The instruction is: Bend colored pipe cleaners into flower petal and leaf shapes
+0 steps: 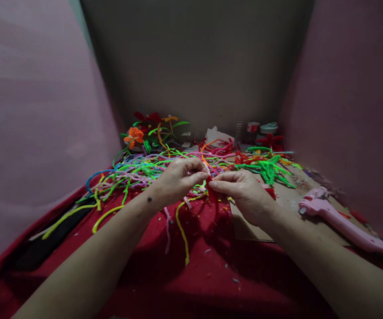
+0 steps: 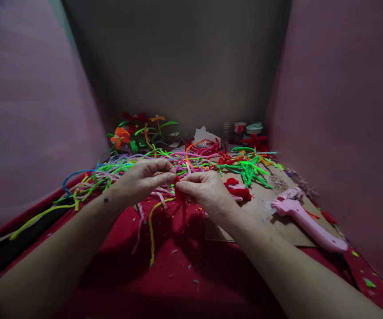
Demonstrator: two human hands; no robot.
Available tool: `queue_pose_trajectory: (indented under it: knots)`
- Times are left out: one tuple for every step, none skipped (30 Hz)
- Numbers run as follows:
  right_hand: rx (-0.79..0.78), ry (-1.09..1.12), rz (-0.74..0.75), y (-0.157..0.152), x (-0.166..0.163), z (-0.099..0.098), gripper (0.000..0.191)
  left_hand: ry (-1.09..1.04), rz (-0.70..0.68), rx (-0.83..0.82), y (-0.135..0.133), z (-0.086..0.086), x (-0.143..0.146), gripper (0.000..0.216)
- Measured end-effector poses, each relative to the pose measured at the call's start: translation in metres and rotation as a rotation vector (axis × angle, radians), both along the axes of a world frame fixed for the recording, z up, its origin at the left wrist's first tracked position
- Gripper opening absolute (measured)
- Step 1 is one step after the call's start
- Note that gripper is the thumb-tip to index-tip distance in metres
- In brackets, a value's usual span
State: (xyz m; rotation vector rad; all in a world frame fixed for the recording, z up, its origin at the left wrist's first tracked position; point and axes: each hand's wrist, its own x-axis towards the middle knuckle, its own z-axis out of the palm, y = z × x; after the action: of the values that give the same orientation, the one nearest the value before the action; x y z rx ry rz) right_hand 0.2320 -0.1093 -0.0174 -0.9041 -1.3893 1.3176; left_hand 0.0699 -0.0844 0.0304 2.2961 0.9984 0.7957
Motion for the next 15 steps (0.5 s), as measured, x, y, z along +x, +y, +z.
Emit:
queue_pose_trajectory:
  knots:
    - [-0.003,-0.001,-0.008,0.0005,-0.0005,-0.0004,0.019,-0.012,0.001,0.029,-0.0007,0.0004,0.0005,0.012]
    - [0.0,-0.006,-0.017,0.0009,-0.0009,-0.0009,0.018,-0.022,0.005,0.064,-0.0016,0.0008,0.0009,0.011]
    - [0.012,-0.013,-0.026,0.0011,-0.0012,-0.0013,0.017,-0.028,0.013,0.095,-0.0026,0.0014,0.0012,0.011]
    - [0.03,-0.023,-0.03,0.0012,-0.0014,-0.0017,0.016,-0.031,0.023,0.113,-0.0037,0.002,0.0014,0.01]
    - [0.051,-0.032,-0.032,0.0009,-0.0014,-0.002,0.016,-0.033,0.032,0.114,-0.0047,0.0026,0.0014,0.01]
    - [0.074,-0.042,-0.032,0.0005,-0.0013,-0.002,0.017,-0.035,0.037,0.093,-0.0057,0.0031,0.0012,0.01]
    - [0.094,-0.047,-0.029,-0.0002,-0.0012,-0.0019,0.017,-0.039,0.039,0.055,-0.0065,0.0034,0.0008,0.01]
    - [0.108,-0.047,-0.024,-0.001,-0.001,-0.0016,0.017,-0.048,0.042,0.01,-0.0069,0.0035,0.0002,0.011]
    - [0.111,-0.039,-0.016,-0.0018,-0.001,-0.0012,0.017,-0.062,0.046,-0.04,-0.0071,0.0033,-0.0005,0.011]
    - [0.105,-0.021,-0.006,-0.0025,-0.001,-0.0008,0.016,-0.084,0.05,-0.093,-0.0071,0.0029,-0.0013,0.011]
    - [0.099,0.002,0.003,-0.0031,-0.0013,-0.0006,0.016,-0.112,0.05,-0.154,-0.0068,0.0023,-0.0021,0.011]
    - [0.097,0.02,0.011,-0.0034,-0.0018,-0.0008,0.015,-0.146,0.044,-0.221,-0.0064,0.0016,-0.0027,0.011]
    - [0.103,0.032,0.01,-0.0034,-0.0025,-0.0014,0.015,-0.182,0.029,-0.288,-0.0061,0.001,-0.0031,0.012]
    - [0.117,0.04,0.005,-0.003,-0.0034,-0.0024,0.014,-0.212,0.01,-0.349,-0.0058,0.0004,-0.0031,0.012]
    - [0.131,0.054,0.002,-0.0024,-0.0045,-0.0038,0.014,-0.234,-0.006,-0.398,-0.0056,0.0001,-0.0028,0.013]
